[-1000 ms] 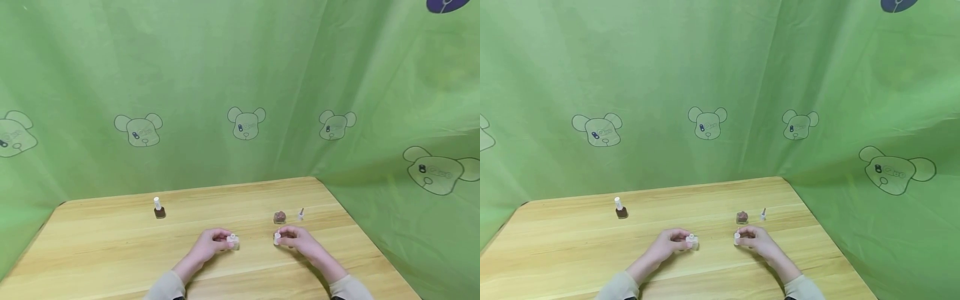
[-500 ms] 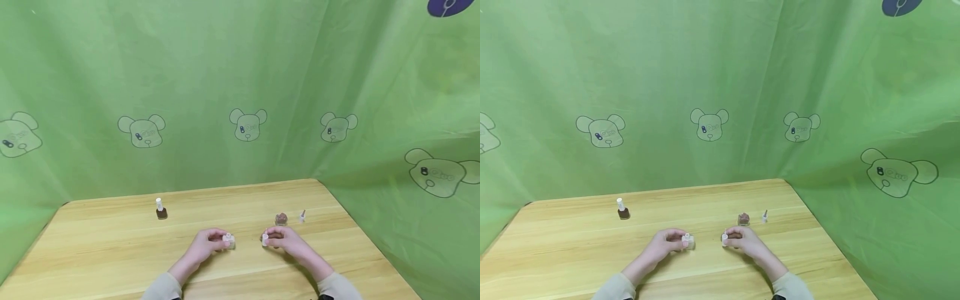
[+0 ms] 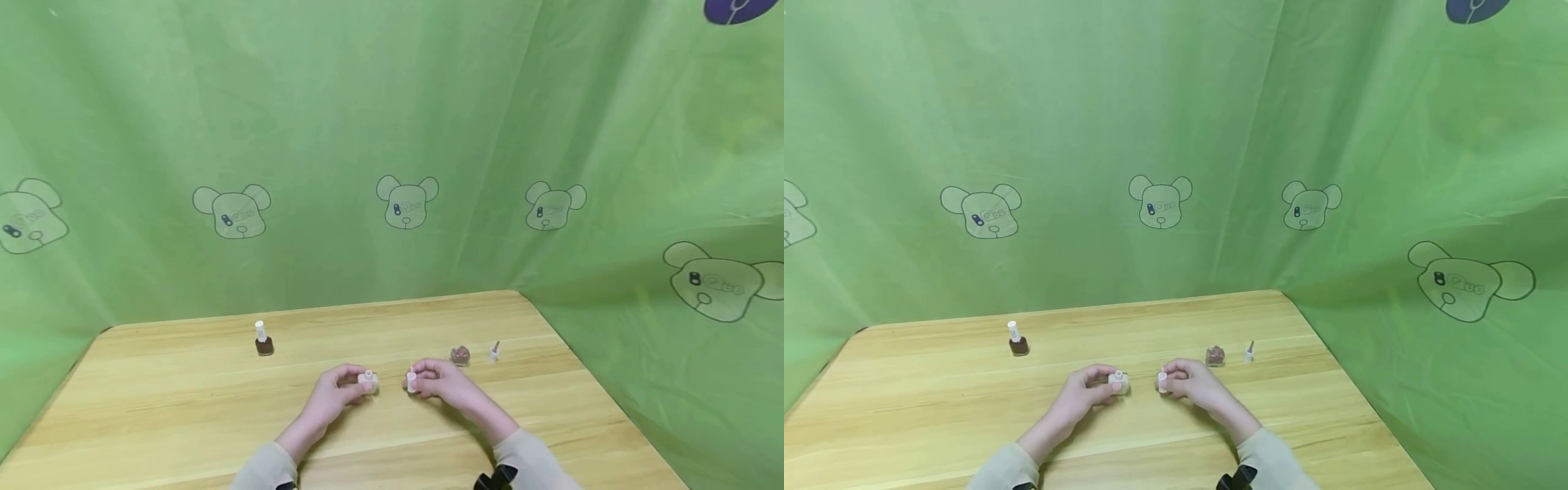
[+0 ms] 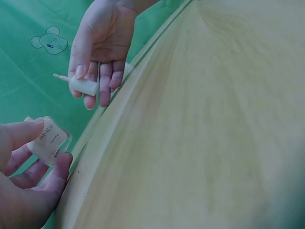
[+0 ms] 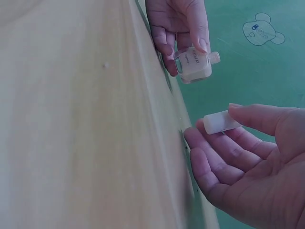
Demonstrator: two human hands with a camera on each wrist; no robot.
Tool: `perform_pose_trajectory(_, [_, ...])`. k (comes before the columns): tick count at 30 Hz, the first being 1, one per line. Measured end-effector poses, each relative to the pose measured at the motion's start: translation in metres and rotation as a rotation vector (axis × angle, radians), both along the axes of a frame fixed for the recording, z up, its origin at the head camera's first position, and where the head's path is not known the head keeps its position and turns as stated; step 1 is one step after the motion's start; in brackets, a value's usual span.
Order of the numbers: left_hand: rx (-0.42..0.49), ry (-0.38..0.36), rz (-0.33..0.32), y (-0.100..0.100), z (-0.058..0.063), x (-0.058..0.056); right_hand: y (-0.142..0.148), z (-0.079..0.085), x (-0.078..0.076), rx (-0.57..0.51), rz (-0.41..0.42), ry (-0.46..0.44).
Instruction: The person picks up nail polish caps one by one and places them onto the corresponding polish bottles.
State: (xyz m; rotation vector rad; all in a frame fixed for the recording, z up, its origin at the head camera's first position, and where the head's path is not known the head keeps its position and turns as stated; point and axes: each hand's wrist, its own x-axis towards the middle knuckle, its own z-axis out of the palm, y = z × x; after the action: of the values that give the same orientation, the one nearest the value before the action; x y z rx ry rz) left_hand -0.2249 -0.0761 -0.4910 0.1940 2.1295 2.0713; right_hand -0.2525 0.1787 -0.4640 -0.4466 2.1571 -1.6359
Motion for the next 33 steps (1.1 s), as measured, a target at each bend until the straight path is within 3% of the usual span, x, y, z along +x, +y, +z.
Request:
perform_pose_trajectory(13, [-0.007,-0.001,0.027,0.001,-0.002,0.0,-0.018,0.003,-0.011,0.028,-0.028,0.007])
perform_pose_trajectory(33, [-0.05,0.028,0.025,0.003,-0.006,0.0,-0.018,0.008,-0.006,0.134,-0.012,0.109])
